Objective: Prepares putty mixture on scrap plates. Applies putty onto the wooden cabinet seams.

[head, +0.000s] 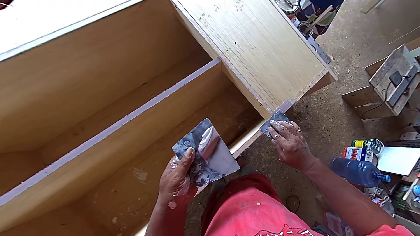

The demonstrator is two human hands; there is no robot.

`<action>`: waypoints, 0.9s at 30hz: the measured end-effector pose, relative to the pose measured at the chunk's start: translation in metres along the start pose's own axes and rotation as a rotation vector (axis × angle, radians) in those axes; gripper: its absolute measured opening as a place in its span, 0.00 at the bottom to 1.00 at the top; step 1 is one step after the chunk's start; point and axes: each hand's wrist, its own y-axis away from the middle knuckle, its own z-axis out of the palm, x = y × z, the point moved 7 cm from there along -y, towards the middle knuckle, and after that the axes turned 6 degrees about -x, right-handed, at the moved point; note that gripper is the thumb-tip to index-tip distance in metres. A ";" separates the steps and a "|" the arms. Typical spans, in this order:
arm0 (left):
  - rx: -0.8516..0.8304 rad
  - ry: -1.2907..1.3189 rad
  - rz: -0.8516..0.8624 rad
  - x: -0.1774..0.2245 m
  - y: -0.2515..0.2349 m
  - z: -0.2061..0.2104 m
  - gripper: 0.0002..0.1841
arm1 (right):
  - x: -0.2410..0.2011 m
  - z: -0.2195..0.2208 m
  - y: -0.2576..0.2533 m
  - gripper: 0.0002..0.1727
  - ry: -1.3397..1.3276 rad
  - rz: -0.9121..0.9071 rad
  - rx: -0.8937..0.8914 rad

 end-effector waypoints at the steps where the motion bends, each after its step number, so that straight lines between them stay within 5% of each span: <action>1: 0.009 -0.004 0.002 0.000 0.001 -0.002 0.12 | 0.000 0.000 0.004 0.22 -0.005 0.006 -0.011; 21: 0.012 -0.012 -0.029 0.004 0.010 -0.016 0.13 | -0.030 -0.014 0.006 0.23 -0.023 0.017 0.009; 27: -0.013 -0.005 -0.064 0.010 0.012 -0.021 0.13 | -0.029 -0.008 0.037 0.24 -0.004 0.083 -0.183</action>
